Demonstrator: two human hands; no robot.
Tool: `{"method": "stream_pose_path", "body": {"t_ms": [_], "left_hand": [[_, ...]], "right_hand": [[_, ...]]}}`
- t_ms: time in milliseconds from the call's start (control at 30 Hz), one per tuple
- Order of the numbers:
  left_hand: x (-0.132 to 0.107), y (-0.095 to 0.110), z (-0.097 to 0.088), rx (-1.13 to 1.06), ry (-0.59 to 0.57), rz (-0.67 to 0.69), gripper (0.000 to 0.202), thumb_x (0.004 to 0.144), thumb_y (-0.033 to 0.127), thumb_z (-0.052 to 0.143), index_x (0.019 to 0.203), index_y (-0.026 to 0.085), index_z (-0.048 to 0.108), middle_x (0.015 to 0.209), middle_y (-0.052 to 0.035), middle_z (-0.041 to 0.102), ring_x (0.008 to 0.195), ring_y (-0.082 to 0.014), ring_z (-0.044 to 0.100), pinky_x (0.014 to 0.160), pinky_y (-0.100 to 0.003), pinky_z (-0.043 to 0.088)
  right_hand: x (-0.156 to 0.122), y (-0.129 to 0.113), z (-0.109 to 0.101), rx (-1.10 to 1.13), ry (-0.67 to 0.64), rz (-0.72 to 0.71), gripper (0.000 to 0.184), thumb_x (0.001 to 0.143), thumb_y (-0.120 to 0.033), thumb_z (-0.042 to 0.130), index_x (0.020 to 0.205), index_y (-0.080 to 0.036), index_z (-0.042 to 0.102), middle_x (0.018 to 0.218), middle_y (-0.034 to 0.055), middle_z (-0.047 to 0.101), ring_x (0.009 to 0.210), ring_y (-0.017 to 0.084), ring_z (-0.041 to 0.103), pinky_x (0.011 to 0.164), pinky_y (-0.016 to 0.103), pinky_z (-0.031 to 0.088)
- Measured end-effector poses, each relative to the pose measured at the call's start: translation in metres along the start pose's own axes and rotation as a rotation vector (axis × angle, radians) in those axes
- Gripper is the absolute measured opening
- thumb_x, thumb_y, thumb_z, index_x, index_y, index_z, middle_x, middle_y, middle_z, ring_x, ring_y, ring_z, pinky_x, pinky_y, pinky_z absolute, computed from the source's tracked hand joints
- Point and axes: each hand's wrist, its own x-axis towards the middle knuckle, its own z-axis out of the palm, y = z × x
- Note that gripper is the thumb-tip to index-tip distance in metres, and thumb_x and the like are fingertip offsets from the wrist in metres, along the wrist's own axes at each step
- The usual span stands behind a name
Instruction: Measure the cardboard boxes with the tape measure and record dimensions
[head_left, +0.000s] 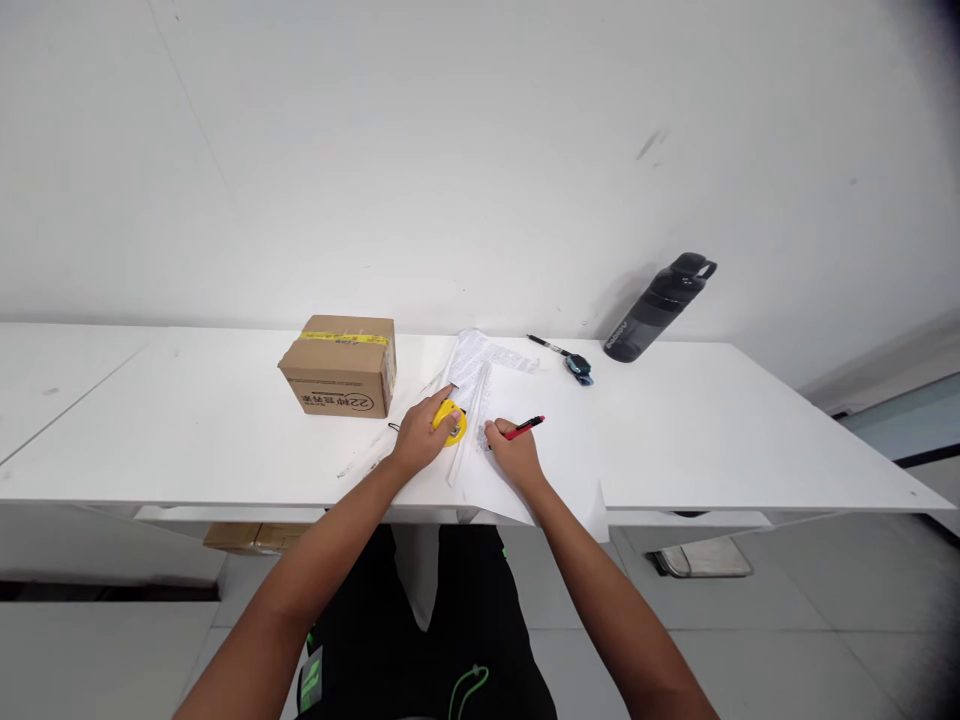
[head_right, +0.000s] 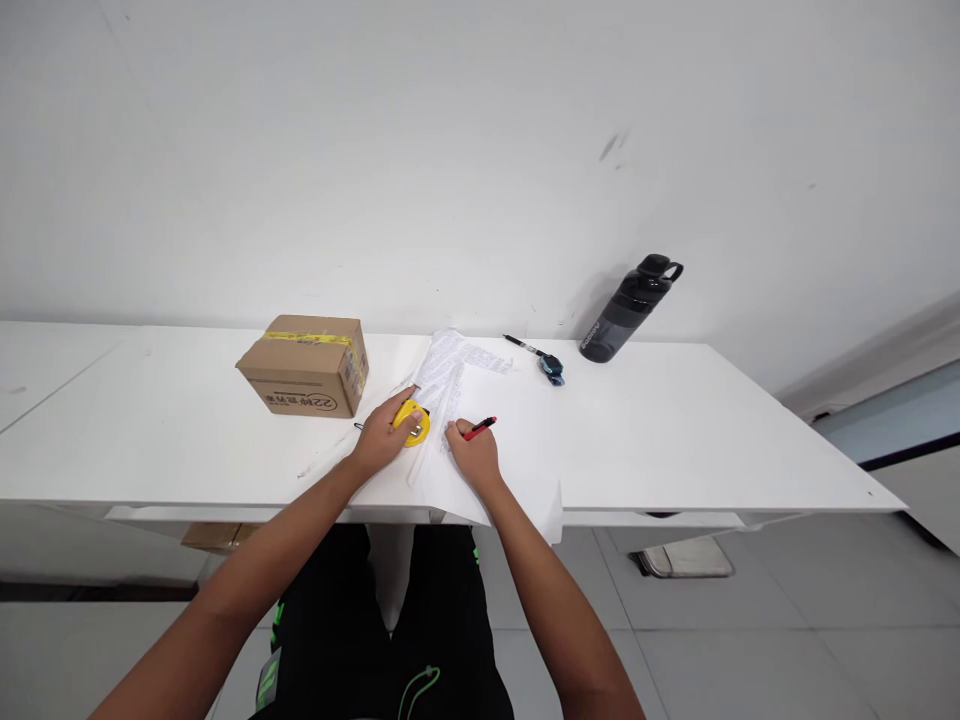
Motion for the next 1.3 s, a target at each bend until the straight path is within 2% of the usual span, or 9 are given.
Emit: {"method": "stream_pose_path", "body": {"t_ms": [200,400,533,667,933,1033,1100,1167,1300], "left_hand": [[0.000,-0.002,0.001,0.011,0.002,0.011,0.050,0.092,0.042,0.051,0.138,0.022,0.050,0.134,-0.0066,0.060,0.123,-0.0219,0.056,0.106,-0.035,0.041],[0.000,0.000,-0.001,0.043,0.012,0.004,0.050,0.091,0.042,0.052,0.136,0.022,0.051,0.131,-0.0071,0.062,0.119,-0.0233,0.058,0.103,-0.035,0.043],[0.000,0.001,-0.001,0.057,0.030,-0.050,0.048,0.089,0.042,0.054,0.133,0.024,0.050,0.118,-0.0060,0.067,0.105,-0.0231,0.063,0.092,-0.035,0.047],[0.000,0.000,0.002,0.055,0.056,-0.098,0.041,0.086,0.043,0.057,0.122,0.024,0.051,0.102,-0.0034,0.068,0.090,-0.0211,0.065,0.081,-0.033,0.048],[-0.002,0.003,0.000,0.070,0.039,-0.080,0.042,0.086,0.043,0.058,0.123,0.025,0.052,0.105,-0.0030,0.068,0.092,-0.0211,0.063,0.083,-0.033,0.047],[-0.001,0.005,-0.003,0.032,0.063,-0.050,0.047,0.089,0.040,0.054,0.133,0.025,0.048,0.122,-0.0055,0.064,0.107,-0.0224,0.060,0.094,-0.035,0.044],[-0.001,0.004,-0.004,0.001,0.090,-0.030,0.051,0.091,0.038,0.050,0.139,0.024,0.044,0.130,-0.0075,0.059,0.116,-0.0228,0.056,0.101,-0.036,0.041],[-0.003,0.002,-0.004,-0.010,0.120,-0.026,0.053,0.092,0.038,0.047,0.143,0.023,0.042,0.130,-0.0088,0.059,0.118,-0.0235,0.054,0.104,-0.038,0.039],[-0.016,-0.004,0.001,-0.004,0.114,0.033,0.052,0.092,0.038,0.045,0.143,0.025,0.045,0.123,-0.0098,0.062,0.112,-0.0257,0.056,0.101,-0.042,0.042]], "right_hand": [[0.000,0.000,0.000,0.014,-0.072,-0.048,0.039,0.080,-0.046,0.049,0.053,-0.023,0.033,0.051,-0.0050,0.037,0.054,0.012,0.036,0.055,0.026,0.030],[0.001,0.002,0.002,0.004,-0.040,-0.008,0.038,0.080,-0.041,0.050,0.053,-0.023,0.030,0.051,-0.0062,0.032,0.053,0.012,0.032,0.054,0.026,0.027],[0.001,0.002,0.002,0.012,0.017,0.023,0.037,0.080,-0.041,0.048,0.054,-0.023,0.029,0.051,-0.0066,0.030,0.053,0.011,0.030,0.054,0.027,0.026],[0.002,0.001,0.001,0.010,-0.040,0.015,0.037,0.077,-0.039,0.050,0.053,-0.024,0.027,0.050,-0.0067,0.029,0.053,0.011,0.030,0.053,0.027,0.025],[0.000,-0.002,0.000,0.049,0.006,0.014,0.035,0.080,-0.043,0.050,0.053,-0.022,0.040,0.053,-0.0039,0.043,0.056,0.014,0.041,0.057,0.028,0.034],[0.002,-0.001,-0.003,-0.006,0.189,-0.107,0.033,0.084,-0.048,0.048,0.070,-0.020,0.057,0.071,0.0021,0.058,0.072,0.018,0.053,0.069,0.030,0.042],[0.003,0.000,-0.002,-0.095,0.259,-0.212,0.033,0.084,-0.047,0.049,0.089,-0.018,0.063,0.088,0.0069,0.060,0.083,0.021,0.056,0.078,0.034,0.045],[0.002,0.002,0.001,-0.196,0.257,-0.243,0.037,0.085,-0.042,0.045,0.104,-0.015,0.063,0.100,0.0111,0.057,0.087,0.023,0.058,0.080,0.037,0.047],[-0.006,0.013,0.009,-0.314,0.183,-0.161,0.050,0.080,-0.033,0.039,0.123,-0.016,0.058,0.113,0.0157,0.054,0.088,0.029,0.062,0.070,0.041,0.050]]}}
